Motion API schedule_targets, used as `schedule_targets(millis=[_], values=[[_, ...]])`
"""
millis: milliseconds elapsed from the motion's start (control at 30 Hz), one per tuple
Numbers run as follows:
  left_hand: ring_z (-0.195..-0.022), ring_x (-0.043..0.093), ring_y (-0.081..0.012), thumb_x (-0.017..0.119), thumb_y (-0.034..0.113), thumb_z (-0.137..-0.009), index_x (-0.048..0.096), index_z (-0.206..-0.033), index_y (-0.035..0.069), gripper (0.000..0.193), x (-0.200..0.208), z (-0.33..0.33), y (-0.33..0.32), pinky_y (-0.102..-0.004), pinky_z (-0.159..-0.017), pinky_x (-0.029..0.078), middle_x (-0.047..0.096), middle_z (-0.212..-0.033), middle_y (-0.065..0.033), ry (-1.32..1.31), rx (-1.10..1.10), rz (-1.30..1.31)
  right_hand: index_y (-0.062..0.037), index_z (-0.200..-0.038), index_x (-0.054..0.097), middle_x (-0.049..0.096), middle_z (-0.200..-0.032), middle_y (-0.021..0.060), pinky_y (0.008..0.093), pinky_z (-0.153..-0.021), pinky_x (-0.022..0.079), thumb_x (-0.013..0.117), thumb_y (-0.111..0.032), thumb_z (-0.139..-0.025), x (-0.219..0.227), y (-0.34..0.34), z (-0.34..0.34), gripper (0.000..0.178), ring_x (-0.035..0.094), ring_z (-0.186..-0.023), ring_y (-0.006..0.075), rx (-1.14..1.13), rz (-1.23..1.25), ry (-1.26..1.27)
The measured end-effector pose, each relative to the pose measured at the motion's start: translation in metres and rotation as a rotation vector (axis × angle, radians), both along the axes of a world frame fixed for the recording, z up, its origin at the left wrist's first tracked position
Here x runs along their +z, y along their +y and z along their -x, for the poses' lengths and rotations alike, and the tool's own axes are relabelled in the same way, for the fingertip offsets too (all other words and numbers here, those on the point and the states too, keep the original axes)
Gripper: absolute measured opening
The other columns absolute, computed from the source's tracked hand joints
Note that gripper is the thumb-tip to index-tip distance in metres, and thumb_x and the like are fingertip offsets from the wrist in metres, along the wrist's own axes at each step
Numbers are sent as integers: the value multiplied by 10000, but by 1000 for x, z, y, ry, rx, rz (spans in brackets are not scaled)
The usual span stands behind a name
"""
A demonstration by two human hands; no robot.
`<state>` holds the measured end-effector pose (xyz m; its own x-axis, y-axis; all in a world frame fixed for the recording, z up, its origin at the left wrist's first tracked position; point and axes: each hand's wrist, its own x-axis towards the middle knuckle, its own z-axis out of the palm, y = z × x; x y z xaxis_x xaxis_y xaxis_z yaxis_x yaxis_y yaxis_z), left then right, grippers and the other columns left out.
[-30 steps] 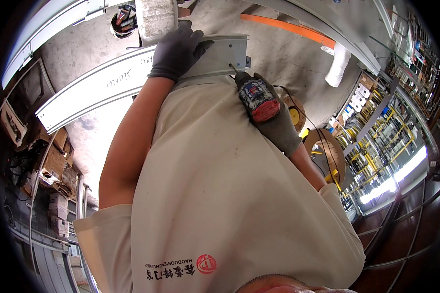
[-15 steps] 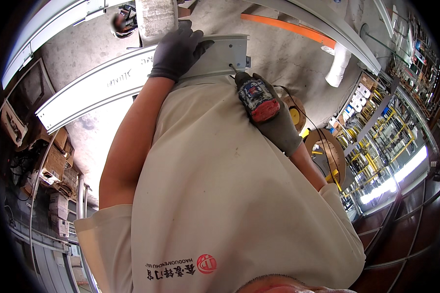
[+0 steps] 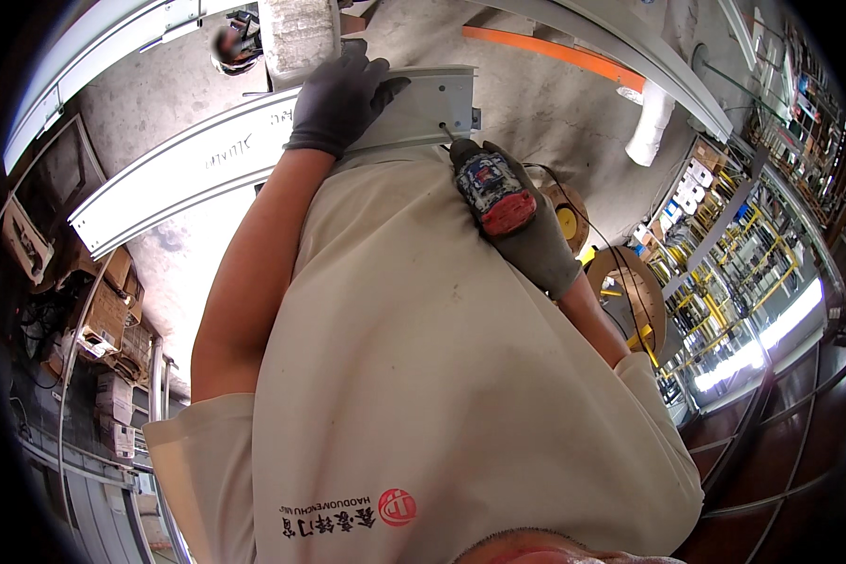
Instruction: The person uses a cordless drill to fasten metal brackets onto long aluminum profiles. They repeatedly position the brackets, drill screws, and inspect the assembly. The person also uses a hammer to tap the components into alignment and moves the assembled frame sections around the workshop.
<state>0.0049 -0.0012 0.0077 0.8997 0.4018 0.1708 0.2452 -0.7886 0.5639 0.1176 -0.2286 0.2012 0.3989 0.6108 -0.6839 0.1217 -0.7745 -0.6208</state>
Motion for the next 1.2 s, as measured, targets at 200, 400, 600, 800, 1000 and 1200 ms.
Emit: schedule_targets(millis=[200, 400, 600, 800, 1000, 1200], values=[[-802, 683, -291, 730, 418, -921, 650, -866, 92, 340, 0, 1, -1, -404, -698, 561, 655, -945, -140, -18, 6, 18, -56, -1541, 382, 666, -1353, 171, 370, -1057, 506, 757, -89, -860, 3, 2, 0, 778, 659, -1226, 284, 2, 68, 11], [-811, 686, -292, 733, 417, -919, 653, -869, 90, 340, -2, 0, -1, -408, -699, 562, 658, -954, -137, -21, -2, 27, -34, -1534, 402, 657, -1383, 150, 343, -1077, 481, 730, -50, -881, 9, 8, 0, 731, 643, -1246, 240, -20, 29, 33], [-802, 682, -278, 731, 420, -920, 653, -871, 99, 334, 2, 1, 0, -402, -689, 560, 644, -927, -113, 36, -8, 32, -112, -1566, 344, 685, -1289, 215, 425, -1012, 543, 778, -142, -847, 6, 6, -1, 840, 678, -1182, 378, 23, 55, 5], [-784, 677, -275, 726, 429, -925, 649, -877, 103, 338, 1, 1, 0, -398, -680, 561, 642, -926, -112, 0, 2, 12, -117, -1568, 339, 682, -1290, 220, 428, -1011, 542, 772, -146, -852, 5, 6, 0, 838, 673, -1182, 394, 26, 40, -13], [-771, 680, -281, 725, 431, -927, 649, -887, 103, 339, -2, 1, -1, -399, -672, 561, 650, -941, -121, -21, 2, 5, -106, -1563, 347, 686, -1285, 212, 419, -1013, 543, 776, -148, -851, 5, 6, -1, 832, 681, -1178, 371, 31, 50, -8], [-772, 681, -288, 726, 429, -926, 660, -903, 96, 340, -6, 1, -1, -401, -672, 562, 653, -937, -132, -45, -5, 5, -91, -1557, 353, 687, -1290, 203, 408, -1024, 539, 774, -141, -855, 4, 4, -1, 820, 684, -1187, 344, 15, 21, 9]])
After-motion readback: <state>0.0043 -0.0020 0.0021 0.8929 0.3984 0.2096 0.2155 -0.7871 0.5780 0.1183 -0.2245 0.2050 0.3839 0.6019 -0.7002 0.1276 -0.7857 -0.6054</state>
